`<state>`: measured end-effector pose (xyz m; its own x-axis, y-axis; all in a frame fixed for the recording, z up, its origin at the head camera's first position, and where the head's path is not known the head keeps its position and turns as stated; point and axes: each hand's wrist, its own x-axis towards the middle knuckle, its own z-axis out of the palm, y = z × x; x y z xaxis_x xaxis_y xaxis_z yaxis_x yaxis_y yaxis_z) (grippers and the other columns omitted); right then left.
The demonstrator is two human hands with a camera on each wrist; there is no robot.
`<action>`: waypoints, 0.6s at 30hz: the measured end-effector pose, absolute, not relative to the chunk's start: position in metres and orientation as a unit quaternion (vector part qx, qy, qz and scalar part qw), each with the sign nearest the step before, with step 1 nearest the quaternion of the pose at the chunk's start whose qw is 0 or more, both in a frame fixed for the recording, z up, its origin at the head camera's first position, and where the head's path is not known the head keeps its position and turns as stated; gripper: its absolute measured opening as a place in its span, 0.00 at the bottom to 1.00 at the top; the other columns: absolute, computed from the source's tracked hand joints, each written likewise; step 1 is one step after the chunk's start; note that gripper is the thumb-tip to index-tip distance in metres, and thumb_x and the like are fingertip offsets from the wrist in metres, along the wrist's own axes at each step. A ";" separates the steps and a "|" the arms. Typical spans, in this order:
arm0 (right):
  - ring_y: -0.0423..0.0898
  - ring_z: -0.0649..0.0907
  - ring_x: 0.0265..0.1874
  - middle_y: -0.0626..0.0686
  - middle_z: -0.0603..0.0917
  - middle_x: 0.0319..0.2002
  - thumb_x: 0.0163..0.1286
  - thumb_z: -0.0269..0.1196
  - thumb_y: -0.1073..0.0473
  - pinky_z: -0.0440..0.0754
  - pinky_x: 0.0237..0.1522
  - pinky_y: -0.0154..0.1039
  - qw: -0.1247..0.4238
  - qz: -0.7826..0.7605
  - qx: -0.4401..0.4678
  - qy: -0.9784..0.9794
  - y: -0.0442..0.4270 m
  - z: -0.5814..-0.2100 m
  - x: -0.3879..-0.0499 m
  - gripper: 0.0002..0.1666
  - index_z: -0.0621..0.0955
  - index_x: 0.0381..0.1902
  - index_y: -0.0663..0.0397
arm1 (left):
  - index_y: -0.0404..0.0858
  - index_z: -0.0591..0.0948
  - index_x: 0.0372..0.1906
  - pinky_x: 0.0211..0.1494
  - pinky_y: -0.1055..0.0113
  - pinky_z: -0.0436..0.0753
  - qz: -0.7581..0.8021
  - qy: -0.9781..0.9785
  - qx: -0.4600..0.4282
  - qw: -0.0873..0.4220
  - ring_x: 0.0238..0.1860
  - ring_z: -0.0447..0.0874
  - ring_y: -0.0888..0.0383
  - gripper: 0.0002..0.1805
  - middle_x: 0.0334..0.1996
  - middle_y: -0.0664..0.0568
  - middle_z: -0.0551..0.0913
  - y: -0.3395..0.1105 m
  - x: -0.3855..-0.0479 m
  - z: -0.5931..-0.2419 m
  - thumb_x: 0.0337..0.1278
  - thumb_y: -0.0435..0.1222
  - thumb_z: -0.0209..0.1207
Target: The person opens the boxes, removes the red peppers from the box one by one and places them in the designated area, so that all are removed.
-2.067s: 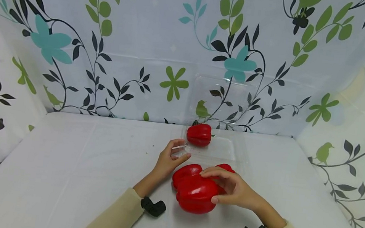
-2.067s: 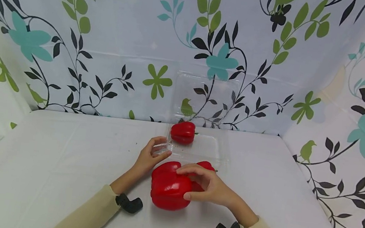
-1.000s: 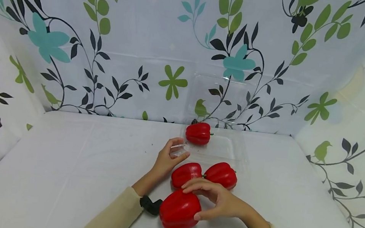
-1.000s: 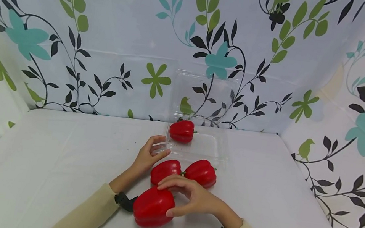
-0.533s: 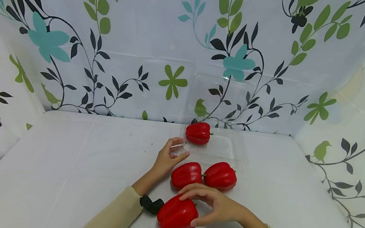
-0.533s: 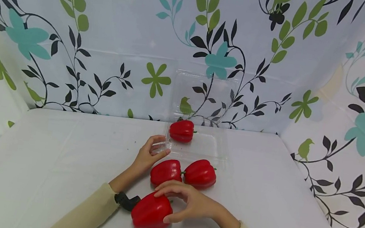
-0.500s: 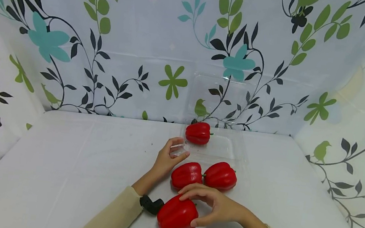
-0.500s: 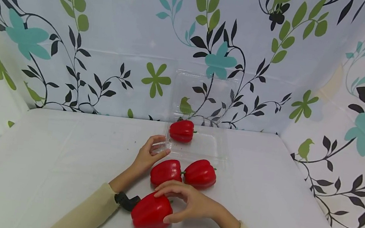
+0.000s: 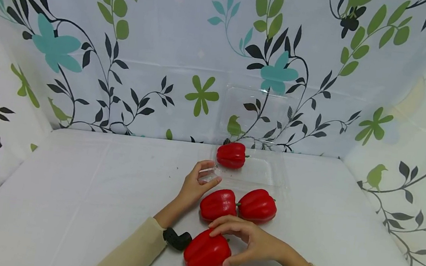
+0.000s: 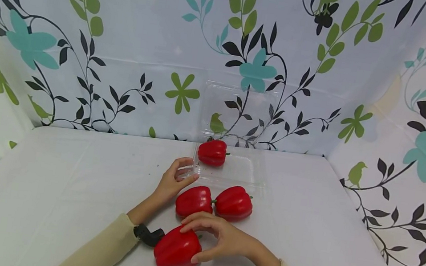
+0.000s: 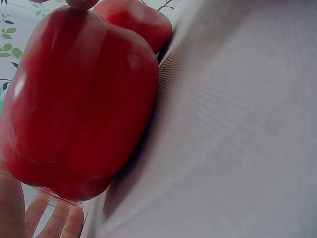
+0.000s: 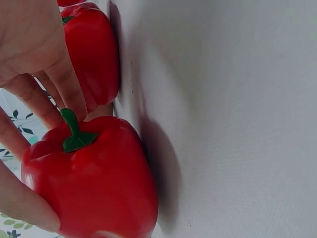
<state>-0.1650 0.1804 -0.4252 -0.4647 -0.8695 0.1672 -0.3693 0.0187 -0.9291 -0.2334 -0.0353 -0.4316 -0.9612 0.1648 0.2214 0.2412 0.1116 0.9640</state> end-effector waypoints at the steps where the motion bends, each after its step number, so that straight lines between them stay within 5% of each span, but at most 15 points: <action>1: 0.47 0.71 0.64 0.63 0.70 0.63 0.60 0.70 0.60 0.81 0.55 0.46 0.237 -0.527 -0.461 0.673 0.180 -0.425 -0.165 0.31 0.75 0.62 0.55 | 0.31 0.66 0.66 0.62 0.45 0.75 -0.653 -0.744 -0.137 0.029 0.65 0.69 0.35 0.31 0.65 0.35 0.70 -0.035 -0.233 -0.431 0.60 0.33 0.63; 18: 0.47 0.69 0.65 0.63 0.68 0.64 0.60 0.70 0.60 0.80 0.57 0.45 0.249 -0.510 -0.469 0.677 0.184 -0.423 -0.162 0.34 0.72 0.64 0.54 | 0.37 0.66 0.67 0.63 0.45 0.75 -0.656 -0.744 -0.122 0.033 0.66 0.70 0.40 0.33 0.66 0.39 0.71 -0.033 -0.255 -0.463 0.59 0.35 0.65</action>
<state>-0.1621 0.1835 -0.4235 -0.4367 -0.8884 0.1414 -0.3807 0.0400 -0.9238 -0.2549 -0.0334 -0.4628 -0.9679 0.1384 0.2100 0.2258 0.1106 0.9679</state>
